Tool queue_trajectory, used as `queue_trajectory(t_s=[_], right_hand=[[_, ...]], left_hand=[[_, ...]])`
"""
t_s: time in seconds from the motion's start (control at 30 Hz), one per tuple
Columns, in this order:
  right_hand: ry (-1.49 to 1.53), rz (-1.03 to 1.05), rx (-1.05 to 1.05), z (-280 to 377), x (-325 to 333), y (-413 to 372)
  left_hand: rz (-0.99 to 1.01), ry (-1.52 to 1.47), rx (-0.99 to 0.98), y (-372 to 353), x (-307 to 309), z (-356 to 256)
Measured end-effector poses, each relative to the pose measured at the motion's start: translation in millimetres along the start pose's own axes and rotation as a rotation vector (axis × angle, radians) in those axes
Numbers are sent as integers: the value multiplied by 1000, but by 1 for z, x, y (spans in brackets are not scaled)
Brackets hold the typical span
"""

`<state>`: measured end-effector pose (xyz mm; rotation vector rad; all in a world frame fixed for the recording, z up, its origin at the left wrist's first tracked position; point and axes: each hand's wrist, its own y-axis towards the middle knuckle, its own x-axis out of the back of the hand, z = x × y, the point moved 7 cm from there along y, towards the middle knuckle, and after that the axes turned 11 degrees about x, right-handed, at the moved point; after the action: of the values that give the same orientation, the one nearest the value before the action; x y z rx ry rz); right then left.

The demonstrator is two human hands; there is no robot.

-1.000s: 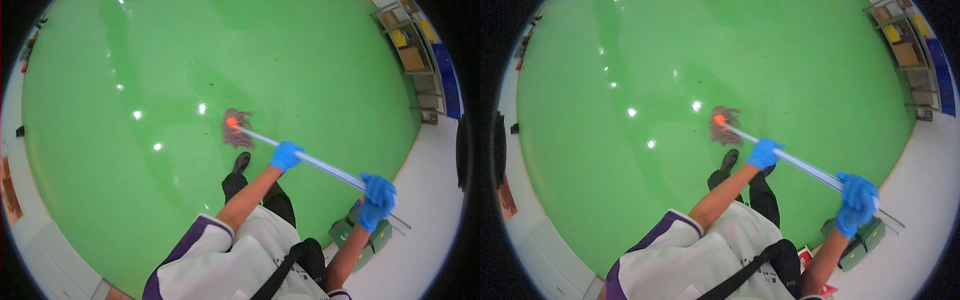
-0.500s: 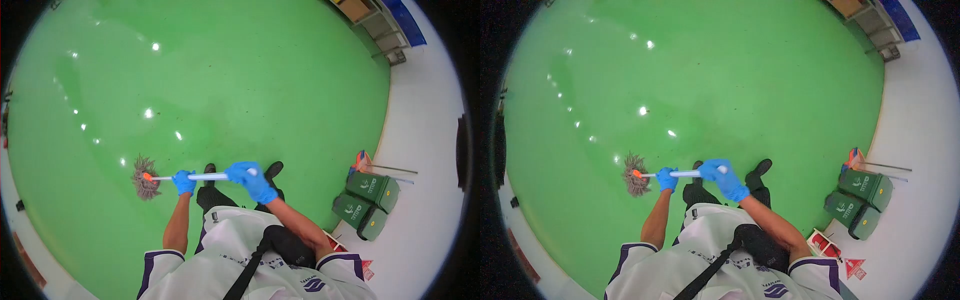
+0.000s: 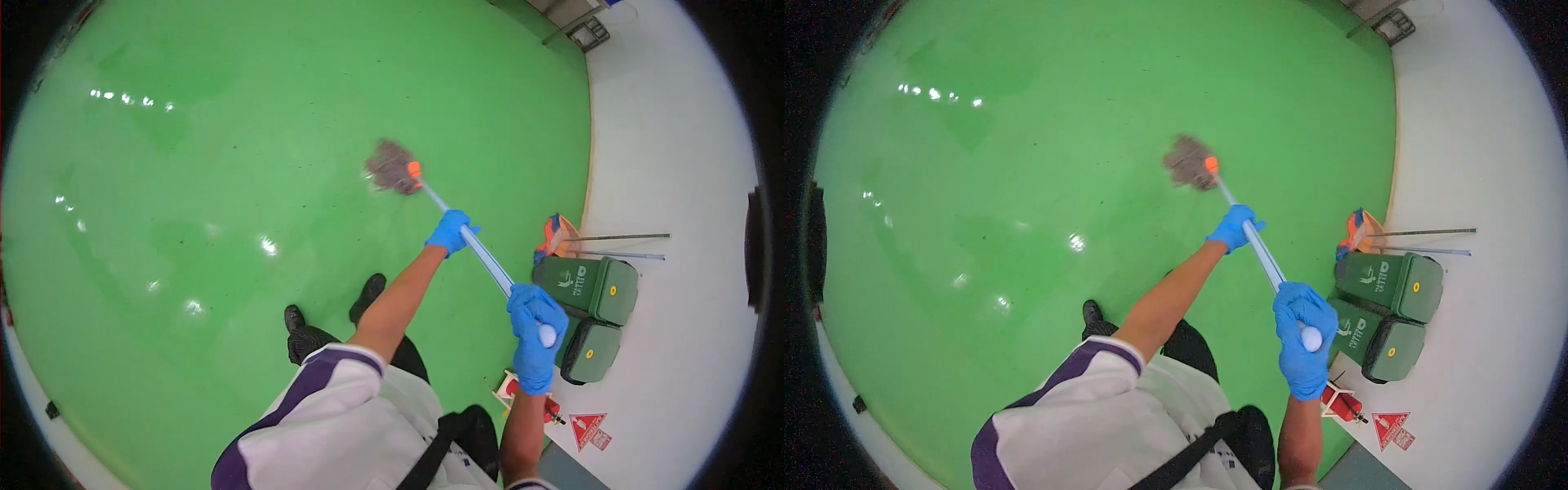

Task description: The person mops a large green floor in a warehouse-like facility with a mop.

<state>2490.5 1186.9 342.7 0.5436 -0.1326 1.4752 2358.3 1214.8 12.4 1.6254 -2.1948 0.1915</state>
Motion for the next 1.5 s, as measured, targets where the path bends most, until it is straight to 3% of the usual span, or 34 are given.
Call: queue_trajectory(t_s=[0.07, 0.1, 0.13, 0.2, 0.27, 0.33, 0.37, 0.47, 0.57, 0.7, 0.73, 0.83, 0.9, 0.93, 1.0, 1.07, 1.13, 1.17, 1.27, 1.3, 1.37, 1.4, 1.47, 1.5], right_hand=[[-177, -181, -50, -49, 38, -21], [-226, -283, -192, -63, 63, -36], [-241, -290, -204, -75, 82, -48], [-180, -680, -149, -102, 133, -81], [-180, -756, -218, -114, 166, -109], [-49, -988, -104, -113, 201, -143], [-48, -1005, -112, -111, 224, -159], [194, -1279, -243, -113, 273, -215], [405, -1039, -288, -134, 263, -227], [444, -1032, -439, -171, 167, -230], [540, -830, -372, -186, 141, -227], [562, -602, -399, -178, 55, -185], [577, -470, -358, -175, 25, -158], [658, -435, -304, -177, 21, -151], [648, -388, -316, -167, 39, -137], [640, -317, -326, -149, 72, -132], [385, -417, -461, -142, 141, -148], [321, -427, -434, -131, 181, -154], [-82, -571, -352, -70, 274, -168], [-41, -572, -297, -64, 300, -175], [2, -529, -197, -46, 337, -180], [15, -518, -198, -51, 345, -187], [-57, -462, -146, -55, 360, -200], [-92, -498, -123, -61, 363, -205]], left_hand=[[90, 27, -99, 27, -72, -2], [169, 67, -203, 34, -111, -17], [182, 51, -206, 41, -142, -30], [544, 364, -198, 41, -209, -38], [632, 371, -219, 25, -229, -58], [728, 386, -247, -7, -237, -78], [765, 369, -199, -22, -240, -88], [761, 361, -130, -90, -211, -119], [671, 382, -41, -135, -166, -86], [568, 517, 110, -171, -80, 5], [454, 503, 76, -176, -44, 20], [353, 672, 257, -197, 23, 108], [216, 845, 209, -184, 67, 100], [218, 845, 201, -181, 66, 101], [-17, 742, 121, -173, 74, 88], [39, 684, 148, -163, 32, 68], [69, 502, 133, -158, -30, 35], [37, 383, 86, -158, -68, 11], [-55, 27, 39, -159, -166, -109], [49, 158, 53, -159, -216, -130], [133, 60, -18, -165, -286, -179], [163, -29, -52, -167, -312, -195], [482, 44, 20, -169, -365, -209], [483, 54, 24, -165, -374, -213]])
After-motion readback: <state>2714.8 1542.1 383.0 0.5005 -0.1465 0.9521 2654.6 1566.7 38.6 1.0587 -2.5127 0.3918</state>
